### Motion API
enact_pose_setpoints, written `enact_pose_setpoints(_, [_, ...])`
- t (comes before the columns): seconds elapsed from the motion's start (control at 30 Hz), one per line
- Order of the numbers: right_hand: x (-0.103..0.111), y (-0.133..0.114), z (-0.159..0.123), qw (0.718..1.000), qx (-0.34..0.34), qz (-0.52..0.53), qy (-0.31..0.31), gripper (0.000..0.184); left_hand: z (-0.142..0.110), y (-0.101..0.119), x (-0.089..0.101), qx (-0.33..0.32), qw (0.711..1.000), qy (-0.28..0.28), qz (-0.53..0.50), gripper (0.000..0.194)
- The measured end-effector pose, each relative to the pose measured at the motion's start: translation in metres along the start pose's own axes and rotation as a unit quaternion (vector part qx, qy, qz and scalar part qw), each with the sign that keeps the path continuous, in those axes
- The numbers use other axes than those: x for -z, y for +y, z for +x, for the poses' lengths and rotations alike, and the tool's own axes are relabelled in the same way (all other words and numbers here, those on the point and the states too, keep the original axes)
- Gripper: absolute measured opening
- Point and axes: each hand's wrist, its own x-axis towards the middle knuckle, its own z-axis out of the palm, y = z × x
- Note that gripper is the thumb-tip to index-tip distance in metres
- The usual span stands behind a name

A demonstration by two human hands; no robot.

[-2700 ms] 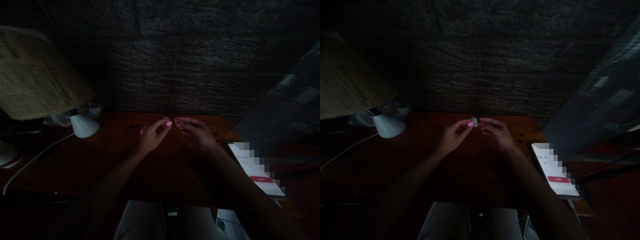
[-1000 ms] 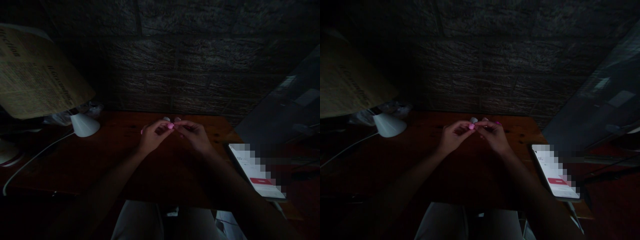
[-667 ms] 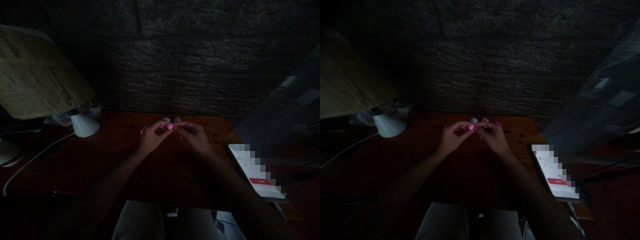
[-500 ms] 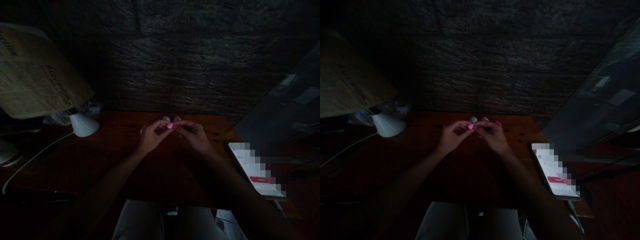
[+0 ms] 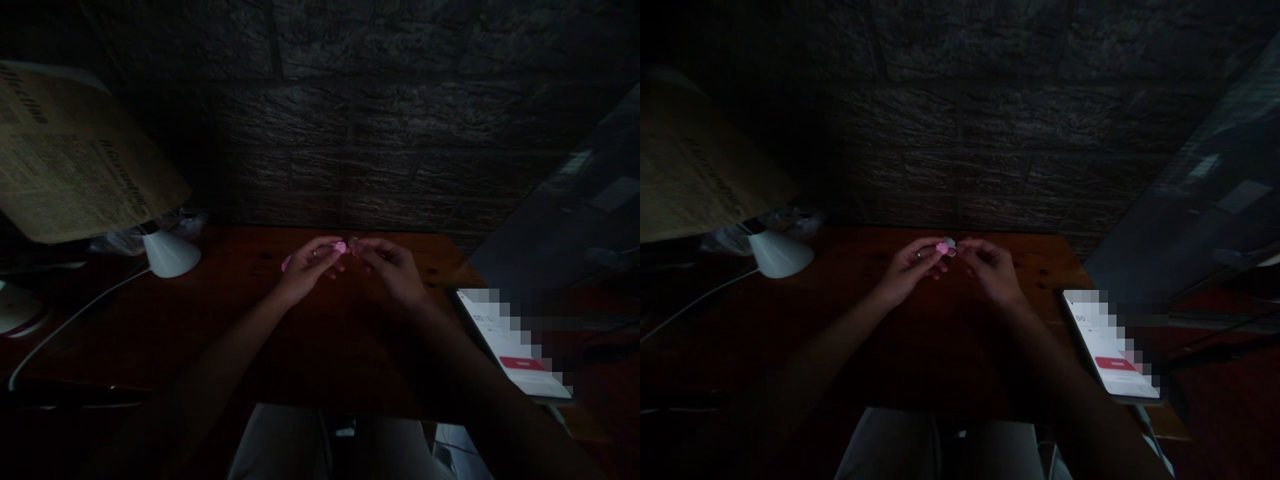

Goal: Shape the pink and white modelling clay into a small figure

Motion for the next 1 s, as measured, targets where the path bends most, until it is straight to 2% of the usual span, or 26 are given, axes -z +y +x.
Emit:
enact_pose_setpoints(0.27, [-0.0026, -0.0007, -0.0029, 1.0, 0.014, 0.026, -0.009, 0.025, 0.0007, -0.0049, 0.001, -0.011, 1.0, 0.0, 0.01, 0.036])
enact_pose_setpoints(0.53, [-0.0038, -0.0052, -0.0043, 0.998, 0.038, 0.024, -0.052, 0.023, 0.0002, -0.002, -0.0001, -0.005, 1.0, 0.006, -0.002, 0.031])
enact_pose_setpoints(0.7, [-0.0046, -0.0052, -0.0043, 0.997, 0.05, 0.021, -0.059, 0.023, -0.0006, -0.0039, 0.0007, -0.029, 0.999, -0.009, 0.039, 0.034])
enact_pose_setpoints(0.8, [-0.0057, -0.0051, -0.0046, 0.995, 0.071, 0.006, -0.066, 0.022, -0.0005, -0.0056, 0.0014, -0.027, 0.999, 0.003, 0.046, 0.035])
enact_pose_setpoints(1.0, [-0.0073, -0.003, -0.0067, 0.985, 0.154, -0.054, -0.056, 0.017, 0.0006, -0.0066, 0.0014, -0.018, 1.0, 0.016, 0.014, 0.039])
